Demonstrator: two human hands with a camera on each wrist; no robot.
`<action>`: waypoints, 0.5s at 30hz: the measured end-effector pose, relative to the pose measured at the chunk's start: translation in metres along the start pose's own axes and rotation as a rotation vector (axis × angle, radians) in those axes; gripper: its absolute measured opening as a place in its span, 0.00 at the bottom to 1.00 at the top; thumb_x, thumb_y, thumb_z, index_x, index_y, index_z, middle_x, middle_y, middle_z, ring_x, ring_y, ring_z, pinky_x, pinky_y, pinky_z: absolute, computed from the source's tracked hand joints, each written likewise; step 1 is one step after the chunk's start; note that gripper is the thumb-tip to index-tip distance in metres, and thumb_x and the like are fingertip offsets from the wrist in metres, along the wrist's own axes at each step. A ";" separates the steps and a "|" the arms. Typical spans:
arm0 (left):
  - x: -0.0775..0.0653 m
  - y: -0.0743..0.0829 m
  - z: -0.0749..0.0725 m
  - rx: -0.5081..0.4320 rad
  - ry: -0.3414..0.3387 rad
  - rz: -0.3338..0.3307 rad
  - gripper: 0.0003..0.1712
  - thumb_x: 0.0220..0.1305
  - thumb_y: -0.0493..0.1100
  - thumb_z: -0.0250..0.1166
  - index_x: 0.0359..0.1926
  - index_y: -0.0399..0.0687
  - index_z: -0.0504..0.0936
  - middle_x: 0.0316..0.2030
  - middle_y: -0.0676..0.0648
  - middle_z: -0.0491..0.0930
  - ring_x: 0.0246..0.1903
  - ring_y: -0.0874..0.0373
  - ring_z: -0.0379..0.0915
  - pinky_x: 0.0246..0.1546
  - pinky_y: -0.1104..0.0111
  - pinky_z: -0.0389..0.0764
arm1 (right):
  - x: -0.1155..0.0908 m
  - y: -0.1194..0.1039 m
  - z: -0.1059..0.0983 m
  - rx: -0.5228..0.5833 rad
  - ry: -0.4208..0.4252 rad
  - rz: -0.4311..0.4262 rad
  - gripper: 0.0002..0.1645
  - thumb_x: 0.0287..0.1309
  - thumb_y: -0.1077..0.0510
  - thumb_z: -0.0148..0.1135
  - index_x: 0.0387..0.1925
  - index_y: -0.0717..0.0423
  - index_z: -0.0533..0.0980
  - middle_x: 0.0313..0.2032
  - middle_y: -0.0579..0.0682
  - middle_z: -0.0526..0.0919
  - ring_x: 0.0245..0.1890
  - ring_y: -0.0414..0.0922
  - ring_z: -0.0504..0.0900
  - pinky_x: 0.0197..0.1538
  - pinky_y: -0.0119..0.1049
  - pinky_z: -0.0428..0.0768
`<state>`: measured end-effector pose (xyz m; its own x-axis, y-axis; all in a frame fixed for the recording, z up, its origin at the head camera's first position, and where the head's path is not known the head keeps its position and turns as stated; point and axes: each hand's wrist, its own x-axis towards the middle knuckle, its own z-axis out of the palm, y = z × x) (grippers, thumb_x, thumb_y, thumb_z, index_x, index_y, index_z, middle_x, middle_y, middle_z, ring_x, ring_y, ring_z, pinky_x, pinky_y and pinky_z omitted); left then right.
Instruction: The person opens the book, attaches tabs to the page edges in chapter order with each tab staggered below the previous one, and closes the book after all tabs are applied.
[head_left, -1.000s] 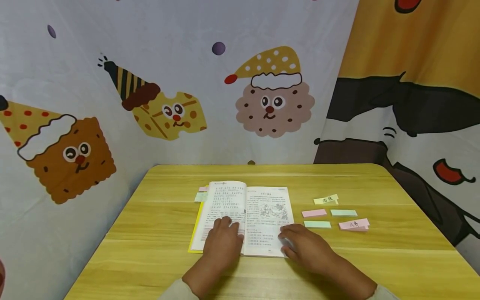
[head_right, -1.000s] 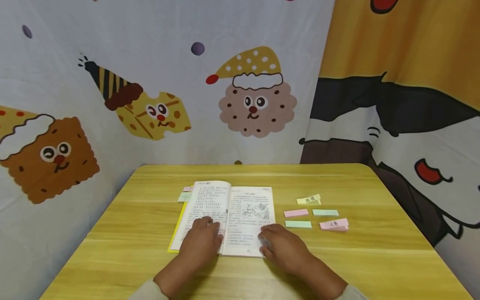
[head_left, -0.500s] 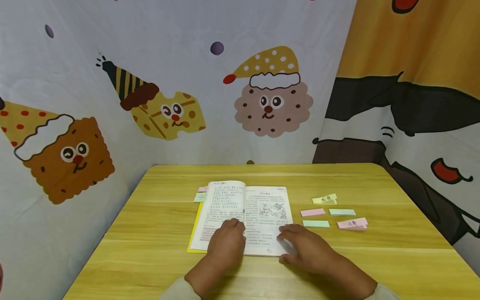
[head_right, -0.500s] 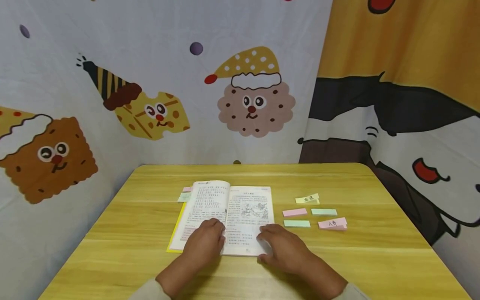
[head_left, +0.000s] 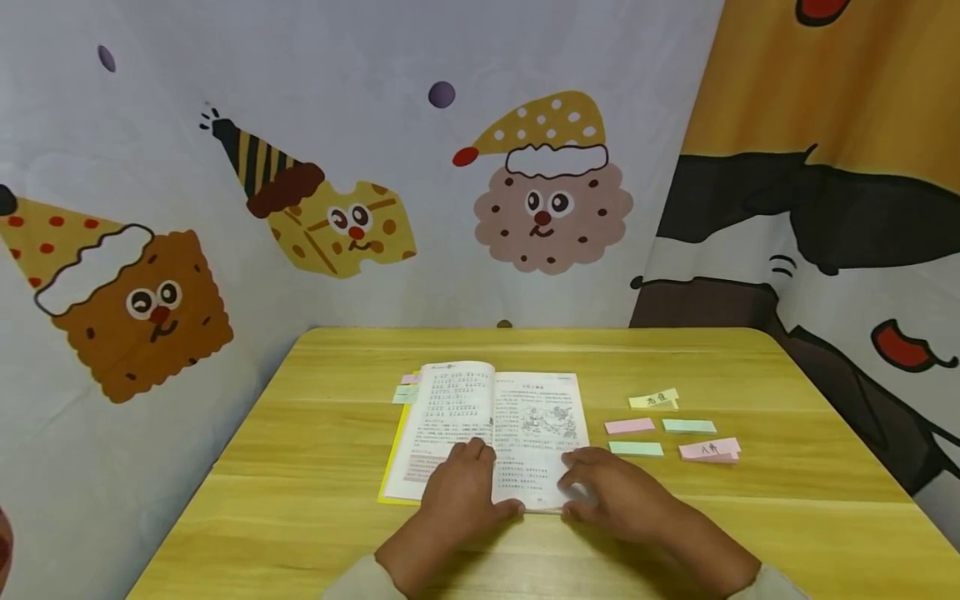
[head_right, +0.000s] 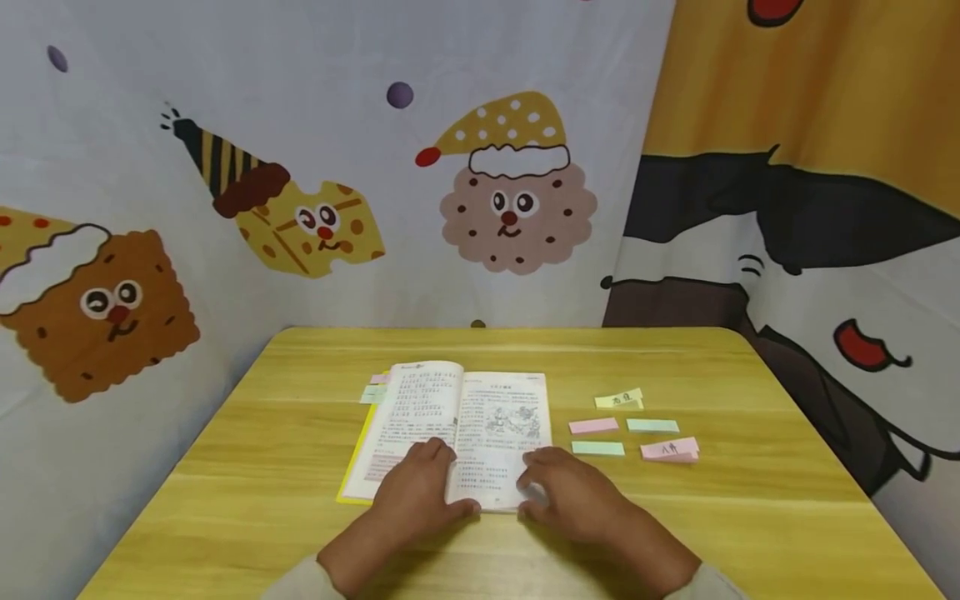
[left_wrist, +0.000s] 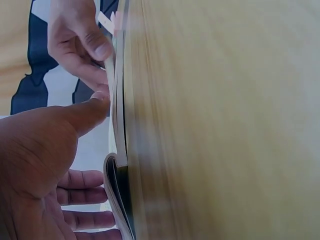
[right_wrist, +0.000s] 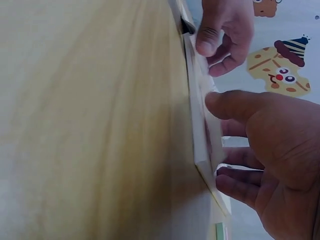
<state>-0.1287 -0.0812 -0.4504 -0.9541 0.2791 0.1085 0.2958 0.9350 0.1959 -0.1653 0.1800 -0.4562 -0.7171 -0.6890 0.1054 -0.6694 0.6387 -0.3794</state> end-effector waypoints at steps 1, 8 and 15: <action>0.000 0.001 0.000 0.002 -0.001 0.001 0.44 0.49 0.72 0.75 0.51 0.39 0.80 0.46 0.47 0.76 0.49 0.49 0.74 0.41 0.60 0.82 | 0.000 0.000 -0.001 0.001 0.002 -0.008 0.08 0.61 0.49 0.73 0.40 0.44 0.86 0.56 0.54 0.83 0.61 0.54 0.78 0.62 0.53 0.75; 0.000 0.003 0.001 0.010 -0.017 -0.012 0.46 0.49 0.73 0.75 0.52 0.38 0.79 0.46 0.47 0.75 0.49 0.50 0.73 0.40 0.61 0.81 | 0.003 -0.002 0.001 -0.098 0.165 -0.135 0.04 0.62 0.60 0.71 0.34 0.46 0.84 0.47 0.45 0.85 0.53 0.45 0.81 0.56 0.44 0.80; -0.001 0.005 -0.001 0.003 -0.005 -0.019 0.46 0.48 0.74 0.74 0.49 0.38 0.79 0.41 0.48 0.74 0.45 0.51 0.72 0.36 0.61 0.81 | 0.011 -0.007 -0.002 -0.154 0.355 -0.215 0.08 0.58 0.58 0.75 0.32 0.42 0.82 0.49 0.44 0.83 0.55 0.44 0.77 0.59 0.41 0.75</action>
<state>-0.1262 -0.0773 -0.4484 -0.9599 0.2619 0.1000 0.2770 0.9408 0.1951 -0.1690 0.1689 -0.4505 -0.5629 -0.6686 0.4860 -0.8124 0.5559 -0.1762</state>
